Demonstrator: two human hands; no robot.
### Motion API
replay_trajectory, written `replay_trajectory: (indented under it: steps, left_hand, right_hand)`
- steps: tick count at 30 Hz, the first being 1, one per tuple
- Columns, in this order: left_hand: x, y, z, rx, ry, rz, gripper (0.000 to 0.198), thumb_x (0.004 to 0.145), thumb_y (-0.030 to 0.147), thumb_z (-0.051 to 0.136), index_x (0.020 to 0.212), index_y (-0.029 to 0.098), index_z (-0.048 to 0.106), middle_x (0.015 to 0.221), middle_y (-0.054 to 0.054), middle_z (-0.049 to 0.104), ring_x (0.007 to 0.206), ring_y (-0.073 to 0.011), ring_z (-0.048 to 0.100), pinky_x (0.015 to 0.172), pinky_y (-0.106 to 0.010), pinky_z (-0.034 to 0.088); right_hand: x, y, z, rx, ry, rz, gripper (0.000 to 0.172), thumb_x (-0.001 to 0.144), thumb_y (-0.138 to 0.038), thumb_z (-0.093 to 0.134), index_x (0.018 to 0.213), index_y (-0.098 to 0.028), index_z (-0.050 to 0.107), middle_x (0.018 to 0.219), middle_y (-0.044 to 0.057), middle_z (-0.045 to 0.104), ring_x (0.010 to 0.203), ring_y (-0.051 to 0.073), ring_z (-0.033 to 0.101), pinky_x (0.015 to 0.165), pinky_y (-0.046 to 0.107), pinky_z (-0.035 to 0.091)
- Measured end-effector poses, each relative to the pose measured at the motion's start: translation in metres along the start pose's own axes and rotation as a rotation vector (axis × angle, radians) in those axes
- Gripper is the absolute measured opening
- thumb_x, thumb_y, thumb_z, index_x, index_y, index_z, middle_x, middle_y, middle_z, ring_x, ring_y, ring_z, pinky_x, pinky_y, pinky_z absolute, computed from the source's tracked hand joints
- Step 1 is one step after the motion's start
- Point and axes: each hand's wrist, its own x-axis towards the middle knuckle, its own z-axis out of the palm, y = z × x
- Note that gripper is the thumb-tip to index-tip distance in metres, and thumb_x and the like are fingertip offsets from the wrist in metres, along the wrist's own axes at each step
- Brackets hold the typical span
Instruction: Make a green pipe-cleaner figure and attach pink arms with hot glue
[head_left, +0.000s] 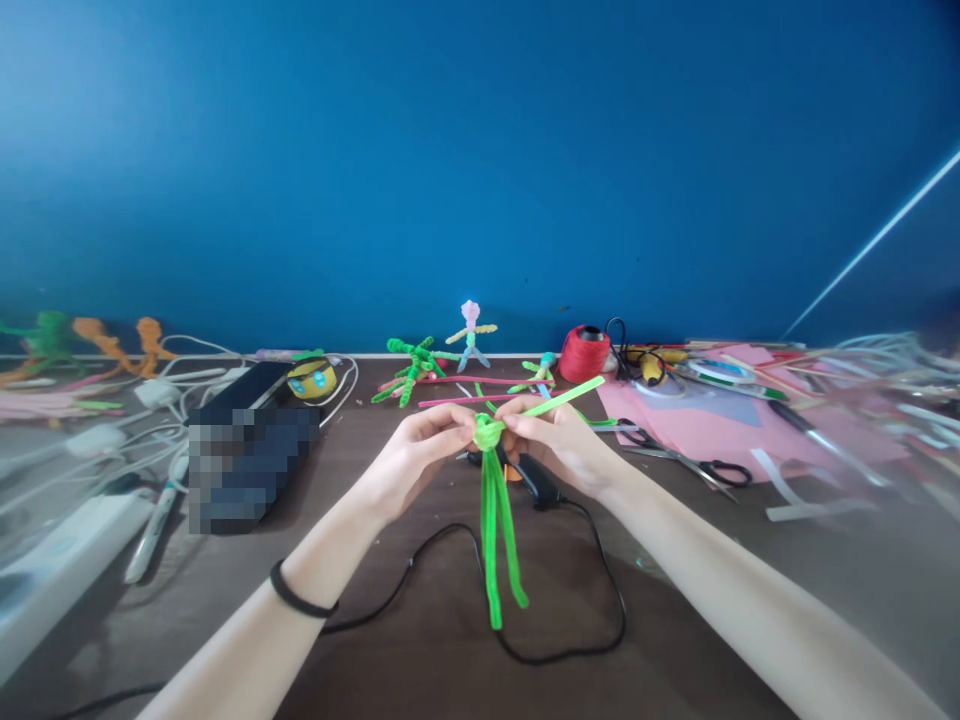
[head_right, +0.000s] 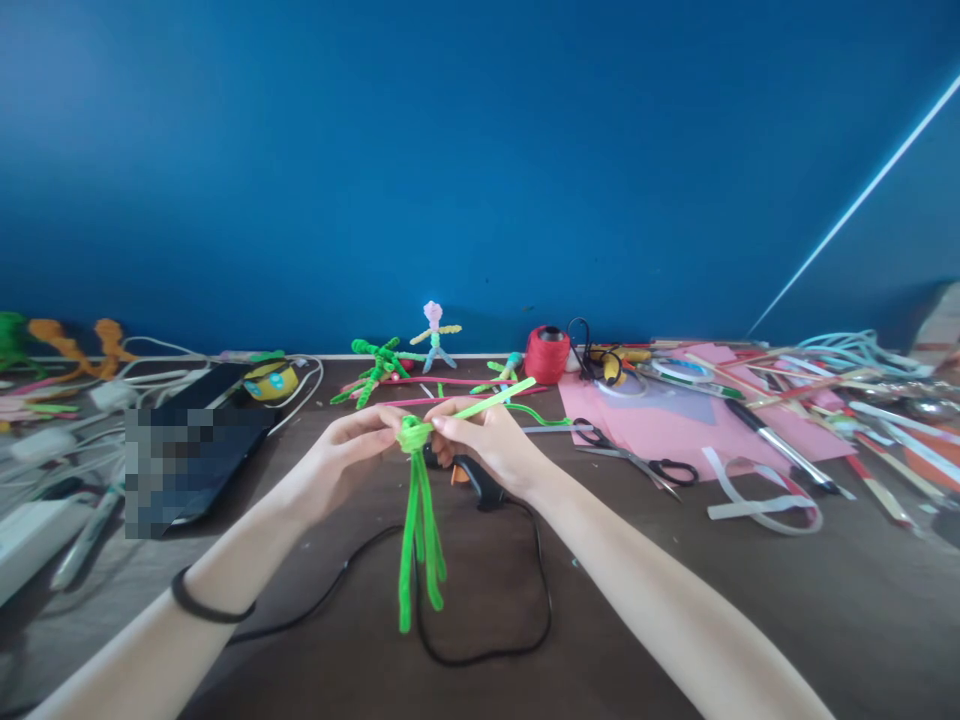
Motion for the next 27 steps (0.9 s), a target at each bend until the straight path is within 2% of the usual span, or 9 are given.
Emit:
replay_trajectory:
  steps: [7,27]
  left_hand:
    - [0.0006,0.0011,0.0035,0.069,-0.006,-0.021,0.019,0.063,0.014,0.069,0.073,0.015,0.054,0.078,-0.001,0.057,0.077,-0.0138,0.055,0.070,-0.025,0.042]
    - [0.0017,0.0008,0.0066,0.105,0.038,-0.069,0.021,0.061,0.017,0.071,0.065,0.014,0.051,0.072,0.001,0.057,0.072,-0.0116,0.054,0.067,-0.024,0.041]
  right_hand:
    - [0.0017,0.0036,-0.0011,0.017,-0.008,0.009,0.012,0.069,-0.023,0.065,0.075,-0.014,0.063,0.056,-0.001,0.061,0.049,0.008,0.055,0.049,0.022,0.045]
    - [0.0011,0.0061,-0.0007,0.036,-0.027,0.044,0.012,0.069,-0.023,0.065,0.076,-0.014,0.061,0.055,-0.001,0.060,0.049,0.009,0.056,0.047,0.022,0.045]
